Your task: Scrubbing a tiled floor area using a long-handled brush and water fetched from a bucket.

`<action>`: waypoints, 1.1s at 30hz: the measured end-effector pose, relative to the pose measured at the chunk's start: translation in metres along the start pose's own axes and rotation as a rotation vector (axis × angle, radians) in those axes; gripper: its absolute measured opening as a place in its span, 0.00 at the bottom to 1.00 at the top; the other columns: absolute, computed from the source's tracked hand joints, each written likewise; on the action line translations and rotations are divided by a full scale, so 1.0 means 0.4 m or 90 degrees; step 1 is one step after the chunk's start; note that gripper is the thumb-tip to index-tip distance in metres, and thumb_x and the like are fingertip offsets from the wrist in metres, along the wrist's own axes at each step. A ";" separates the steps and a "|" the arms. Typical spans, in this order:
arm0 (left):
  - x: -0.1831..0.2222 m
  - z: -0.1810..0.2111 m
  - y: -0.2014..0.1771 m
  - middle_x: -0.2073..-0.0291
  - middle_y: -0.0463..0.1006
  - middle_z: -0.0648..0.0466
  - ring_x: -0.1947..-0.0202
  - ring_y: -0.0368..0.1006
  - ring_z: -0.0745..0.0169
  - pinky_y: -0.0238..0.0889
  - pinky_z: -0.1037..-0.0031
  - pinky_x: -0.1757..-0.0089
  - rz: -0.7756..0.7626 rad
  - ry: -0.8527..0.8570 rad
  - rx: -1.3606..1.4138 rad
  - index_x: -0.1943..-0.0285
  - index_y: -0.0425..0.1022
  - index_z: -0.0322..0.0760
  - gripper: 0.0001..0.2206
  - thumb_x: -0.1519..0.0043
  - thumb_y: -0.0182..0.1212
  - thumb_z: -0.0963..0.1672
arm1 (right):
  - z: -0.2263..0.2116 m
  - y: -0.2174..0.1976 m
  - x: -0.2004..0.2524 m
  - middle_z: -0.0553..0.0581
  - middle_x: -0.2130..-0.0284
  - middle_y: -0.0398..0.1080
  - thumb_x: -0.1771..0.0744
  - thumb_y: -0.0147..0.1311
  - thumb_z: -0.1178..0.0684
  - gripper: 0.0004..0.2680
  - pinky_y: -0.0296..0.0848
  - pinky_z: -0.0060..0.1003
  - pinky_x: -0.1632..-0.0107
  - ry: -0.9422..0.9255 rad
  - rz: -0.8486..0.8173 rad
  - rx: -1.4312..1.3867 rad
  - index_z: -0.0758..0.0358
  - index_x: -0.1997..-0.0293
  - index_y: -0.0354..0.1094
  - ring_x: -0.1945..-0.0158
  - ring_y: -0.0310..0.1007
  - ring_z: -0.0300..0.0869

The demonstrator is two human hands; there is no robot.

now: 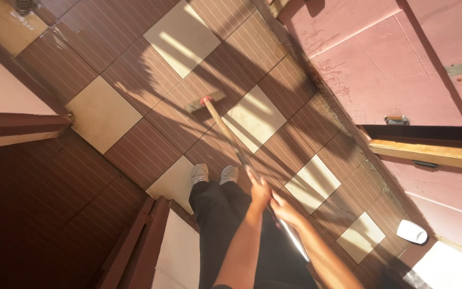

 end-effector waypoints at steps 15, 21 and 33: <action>0.103 0.110 -0.112 0.62 0.81 0.31 0.60 0.82 0.33 0.72 0.54 0.54 -0.074 -0.160 0.003 0.19 0.24 0.51 0.37 0.32 0.45 0.50 | -0.298 0.044 0.253 0.63 0.81 0.72 0.29 0.35 0.47 0.24 0.78 0.46 0.77 0.056 0.006 0.230 0.39 0.22 0.33 0.85 0.72 0.49; -0.537 0.377 -0.334 0.54 0.77 0.29 0.58 0.79 0.30 0.71 0.49 0.56 -0.032 -0.085 -0.057 0.19 0.23 0.60 0.36 0.31 0.46 0.51 | -0.633 0.177 -0.317 0.72 0.72 0.76 0.28 0.36 0.44 0.22 0.79 0.56 0.59 -0.125 0.083 0.384 0.43 0.21 0.37 0.71 0.79 0.61; -0.335 0.487 -0.415 0.68 0.80 0.32 0.72 0.78 0.41 0.70 0.56 0.68 -0.127 -0.099 0.031 0.17 0.25 0.57 0.36 0.30 0.46 0.47 | -0.833 0.259 0.037 0.70 0.82 0.70 0.29 0.35 0.46 0.24 0.74 0.49 0.77 0.064 0.059 0.186 0.37 0.21 0.34 0.84 0.73 0.54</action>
Point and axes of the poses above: each hand's wrist, its own x-axis away from the middle knuckle, its own y-axis out of the palm, z = x × y, the point moved 8 cm from there along -x, towards the middle knuckle
